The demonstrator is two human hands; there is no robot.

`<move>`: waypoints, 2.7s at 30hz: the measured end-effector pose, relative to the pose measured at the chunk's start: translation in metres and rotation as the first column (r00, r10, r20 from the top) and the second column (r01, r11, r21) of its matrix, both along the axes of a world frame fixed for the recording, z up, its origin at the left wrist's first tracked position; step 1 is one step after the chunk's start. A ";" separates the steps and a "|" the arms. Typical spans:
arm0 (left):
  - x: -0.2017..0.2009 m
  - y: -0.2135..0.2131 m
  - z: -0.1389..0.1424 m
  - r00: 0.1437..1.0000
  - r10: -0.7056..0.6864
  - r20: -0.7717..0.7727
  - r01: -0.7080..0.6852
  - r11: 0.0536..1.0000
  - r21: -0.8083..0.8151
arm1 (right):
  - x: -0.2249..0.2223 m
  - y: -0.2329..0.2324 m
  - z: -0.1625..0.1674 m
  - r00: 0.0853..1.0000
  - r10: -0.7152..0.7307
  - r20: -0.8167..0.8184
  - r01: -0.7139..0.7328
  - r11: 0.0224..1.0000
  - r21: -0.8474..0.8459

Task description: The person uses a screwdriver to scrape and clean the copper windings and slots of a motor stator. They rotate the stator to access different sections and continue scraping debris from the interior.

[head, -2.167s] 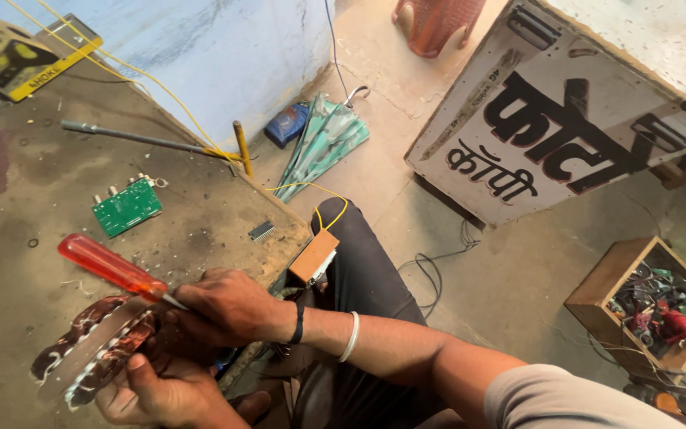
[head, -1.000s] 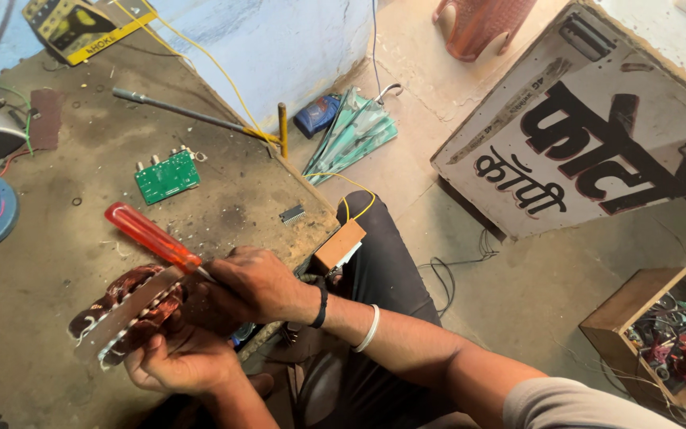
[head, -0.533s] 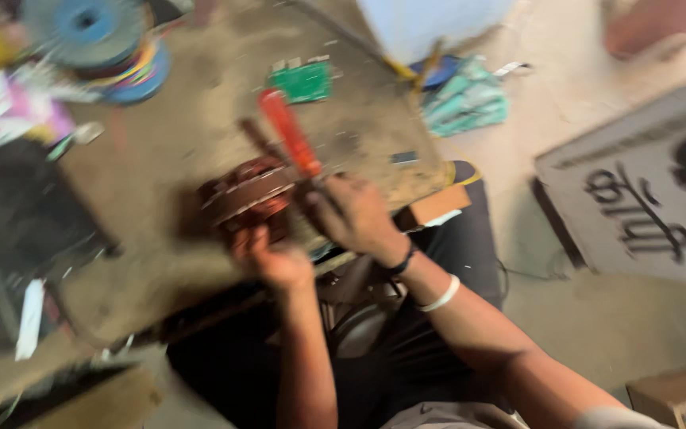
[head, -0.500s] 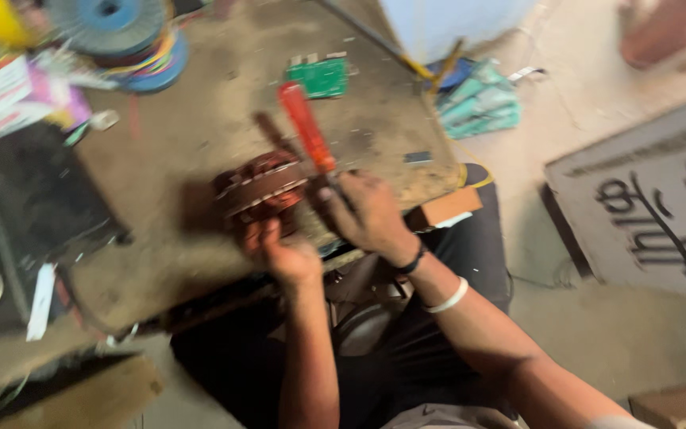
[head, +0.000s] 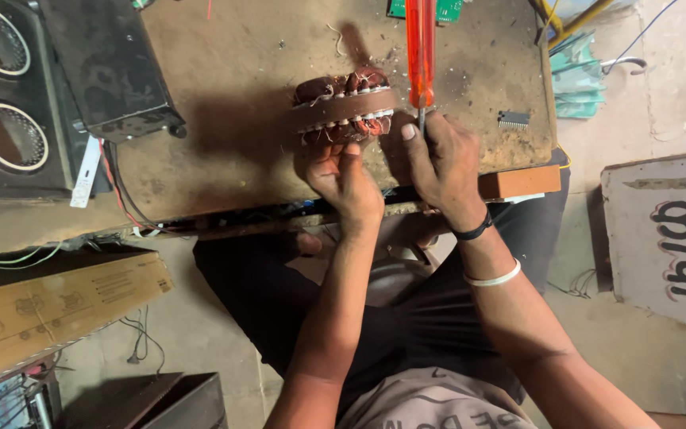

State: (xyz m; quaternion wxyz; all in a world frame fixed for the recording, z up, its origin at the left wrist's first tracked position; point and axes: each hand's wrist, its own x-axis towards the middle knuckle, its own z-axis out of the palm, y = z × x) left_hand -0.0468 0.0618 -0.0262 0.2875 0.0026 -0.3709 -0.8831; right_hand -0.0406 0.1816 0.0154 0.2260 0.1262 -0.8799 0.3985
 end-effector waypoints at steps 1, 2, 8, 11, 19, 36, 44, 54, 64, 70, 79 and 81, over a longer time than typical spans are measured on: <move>0.000 0.000 -0.001 1.000 0.000 0.005 0.000 1.000 -0.010 | 0.000 0.000 0.000 1.000 0.002 -0.003 -0.002 1.000 -0.003; 0.001 0.001 -0.002 1.000 0.002 0.010 -0.002 1.000 -0.021 | 0.000 0.000 -0.001 1.000 0.000 -0.003 0.000 1.000 -0.003; 0.002 -0.001 -0.005 1.000 0.001 0.000 -0.001 0.994 -0.114 | 0.000 0.000 0.000 1.000 0.001 0.009 -0.001 1.000 -0.016; 0.002 -0.001 -0.006 0.999 0.023 0.035 -0.017 0.987 -0.161 | 0.000 -0.001 0.001 1.000 0.000 0.012 0.000 1.000 -0.015; 0.000 -0.003 -0.003 0.999 -0.045 -0.010 0.045 0.998 -0.034 | 0.001 -0.002 0.003 1.000 0.003 0.004 -0.003 1.000 -0.014; 0.006 -0.006 -0.006 0.995 -0.024 0.100 0.046 0.972 -0.232 | 0.001 -0.002 0.000 1.000 -0.006 0.011 0.006 1.000 0.000; 0.001 -0.012 -0.013 0.996 -0.055 0.075 0.070 0.973 -0.219 | 0.002 -0.003 0.005 0.999 -0.018 0.038 0.019 1.000 -0.024; 0.005 -0.010 0.015 0.974 -0.228 0.011 0.227 0.974 0.008 | -0.002 0.010 0.012 0.999 0.045 -0.021 -0.045 0.999 -0.006; 0.010 -0.007 0.022 0.967 -0.251 -0.049 0.253 0.966 0.053 | 0.002 0.016 0.021 0.998 0.059 -0.037 -0.061 0.997 -0.050; 0.013 0.000 0.037 0.962 -0.271 0.022 0.271 0.962 -0.023 | 0.003 0.017 0.021 0.998 0.040 -0.041 -0.043 0.997 -0.061; 0.016 0.006 0.041 0.983 -0.171 0.061 0.173 0.985 -0.027 | 0.003 0.018 0.023 0.997 0.069 -0.034 -0.071 0.995 -0.074; 0.018 0.010 0.043 0.990 -0.130 0.059 0.132 0.991 -0.037 | 0.003 0.018 0.023 0.996 0.084 -0.035 -0.087 0.993 -0.074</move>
